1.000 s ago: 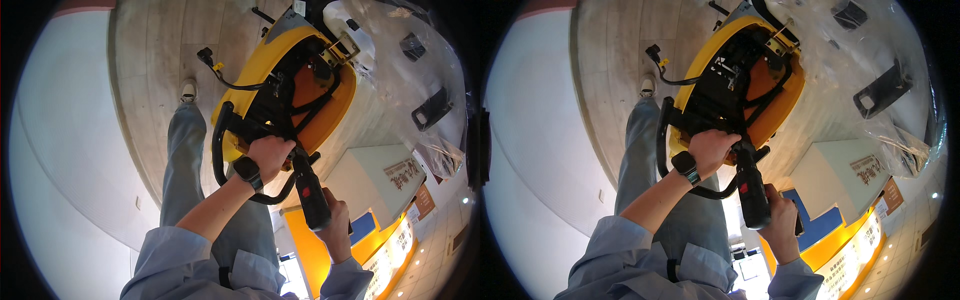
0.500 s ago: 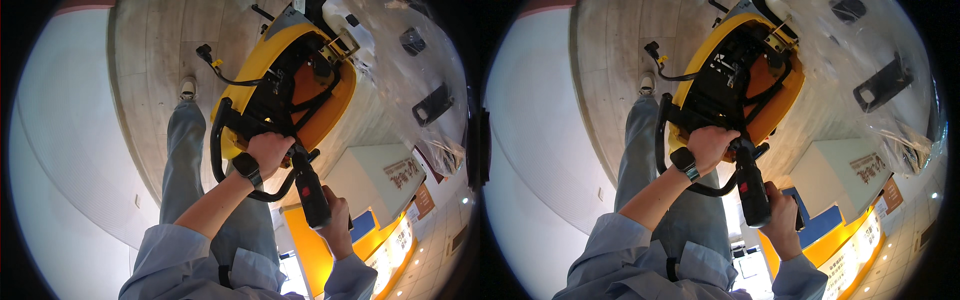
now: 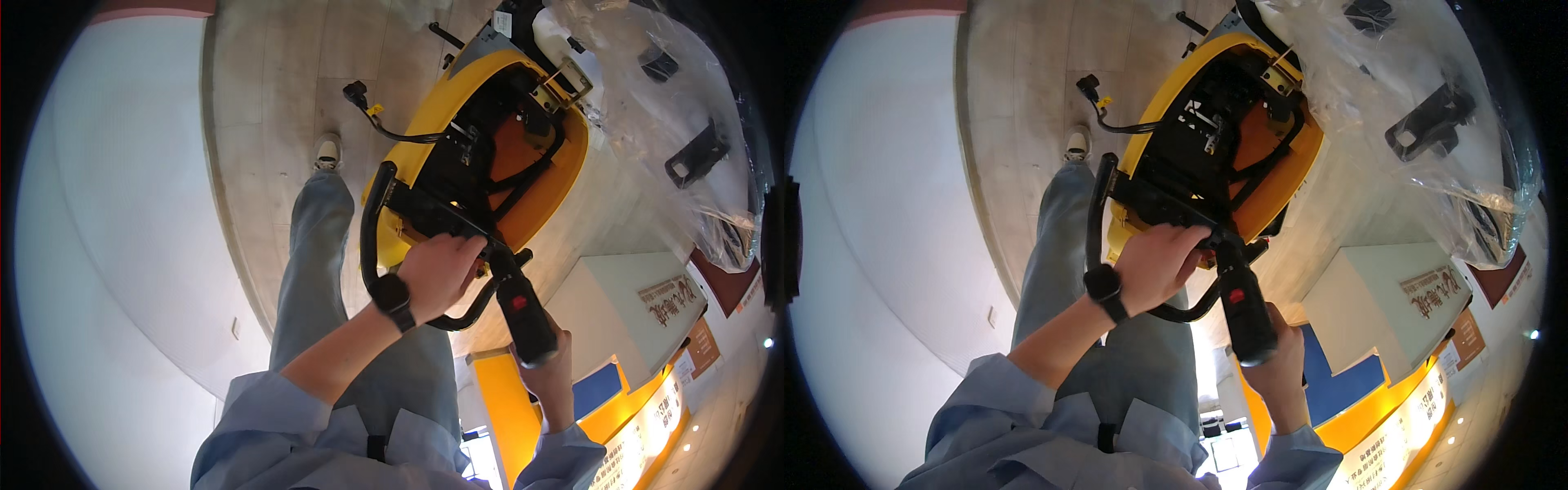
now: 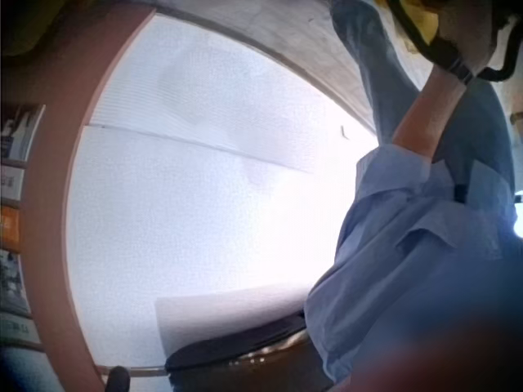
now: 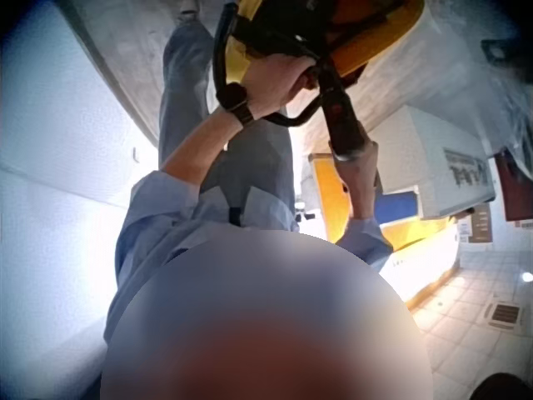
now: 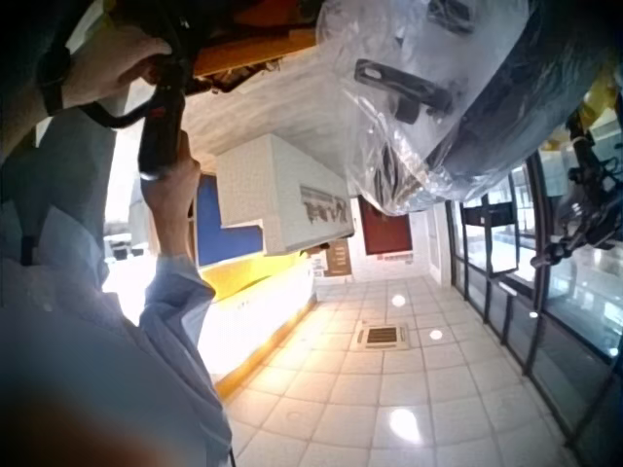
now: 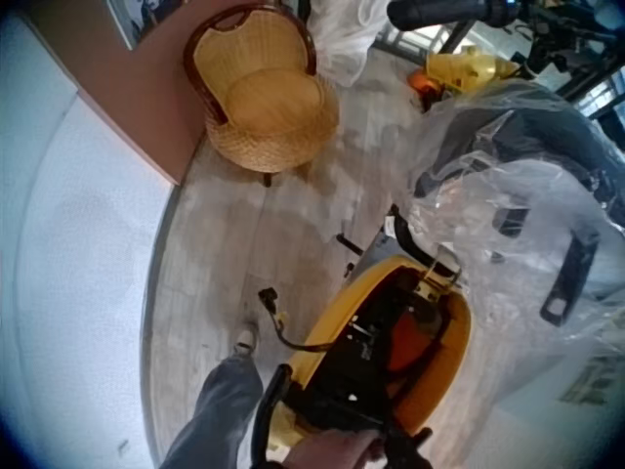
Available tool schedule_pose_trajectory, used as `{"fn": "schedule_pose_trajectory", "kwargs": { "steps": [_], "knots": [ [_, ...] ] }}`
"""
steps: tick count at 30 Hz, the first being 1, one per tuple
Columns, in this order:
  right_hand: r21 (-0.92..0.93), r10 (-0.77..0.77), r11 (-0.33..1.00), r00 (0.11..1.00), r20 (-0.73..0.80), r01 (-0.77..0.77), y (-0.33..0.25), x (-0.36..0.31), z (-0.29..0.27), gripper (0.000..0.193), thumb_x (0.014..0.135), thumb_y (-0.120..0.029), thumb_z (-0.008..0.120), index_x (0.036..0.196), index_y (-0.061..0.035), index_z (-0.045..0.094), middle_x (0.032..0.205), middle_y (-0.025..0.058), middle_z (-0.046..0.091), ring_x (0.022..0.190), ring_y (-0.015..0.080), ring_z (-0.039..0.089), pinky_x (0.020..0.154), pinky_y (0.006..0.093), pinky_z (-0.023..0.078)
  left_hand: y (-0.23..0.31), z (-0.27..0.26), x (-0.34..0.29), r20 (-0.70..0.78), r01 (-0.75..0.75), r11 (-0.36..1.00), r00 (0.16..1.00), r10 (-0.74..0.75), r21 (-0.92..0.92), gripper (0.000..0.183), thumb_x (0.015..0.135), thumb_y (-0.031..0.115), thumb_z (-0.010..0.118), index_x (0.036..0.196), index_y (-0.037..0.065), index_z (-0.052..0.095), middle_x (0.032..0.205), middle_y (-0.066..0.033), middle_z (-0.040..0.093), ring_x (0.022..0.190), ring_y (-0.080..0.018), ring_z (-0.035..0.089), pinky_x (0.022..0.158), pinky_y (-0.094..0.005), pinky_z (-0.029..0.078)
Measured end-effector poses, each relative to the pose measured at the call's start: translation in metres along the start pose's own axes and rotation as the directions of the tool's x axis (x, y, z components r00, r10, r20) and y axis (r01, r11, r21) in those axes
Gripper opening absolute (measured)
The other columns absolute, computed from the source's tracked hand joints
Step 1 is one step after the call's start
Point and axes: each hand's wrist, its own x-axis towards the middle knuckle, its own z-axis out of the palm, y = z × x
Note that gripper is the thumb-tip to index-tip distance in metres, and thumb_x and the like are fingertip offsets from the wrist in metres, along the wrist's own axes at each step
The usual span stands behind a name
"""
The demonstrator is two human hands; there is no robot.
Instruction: Assembling the body panels and internal components of a yellow electric scooter using a power drill.
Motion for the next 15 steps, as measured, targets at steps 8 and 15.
{"fn": "schedule_pose_trajectory", "kwargs": {
  "steps": [8,15],
  "knots": [
    [0.207,0.032,0.978,0.999,0.040,-0.040,-0.010,-0.029,-0.009,0.034,0.074,-0.017,0.075,0.102,-0.0022,0.063,0.071,0.0133,0.066,0.062,0.0287,0.069,0.049,0.0306,0.049,0.003,-0.038,-0.046,-0.196,0.081,0.997,0.977,-0.081,-0.008,0.011,0.081,0.010,0.071,0.091,0.009,0.068,0.079,-0.0083,0.065,0.076,-0.0303,0.062,0.066,-0.0391,0.051],
    [0.181,0.010,0.983,0.993,0.116,-0.031,-0.052,-0.005,0.052,0.035,0.074,-0.018,0.075,0.101,-0.0010,0.060,0.066,0.0138,0.063,0.066,0.0344,0.070,0.054,0.0325,0.049,0.003,-0.062,-0.061,-0.157,0.146,0.980,0.980,-0.124,0.134,0.029,0.070,0.015,0.078,0.095,0.007,0.065,0.075,-0.0077,0.061,0.070,-0.0289,0.059,0.063,-0.0388,0.045]
  ]
}}
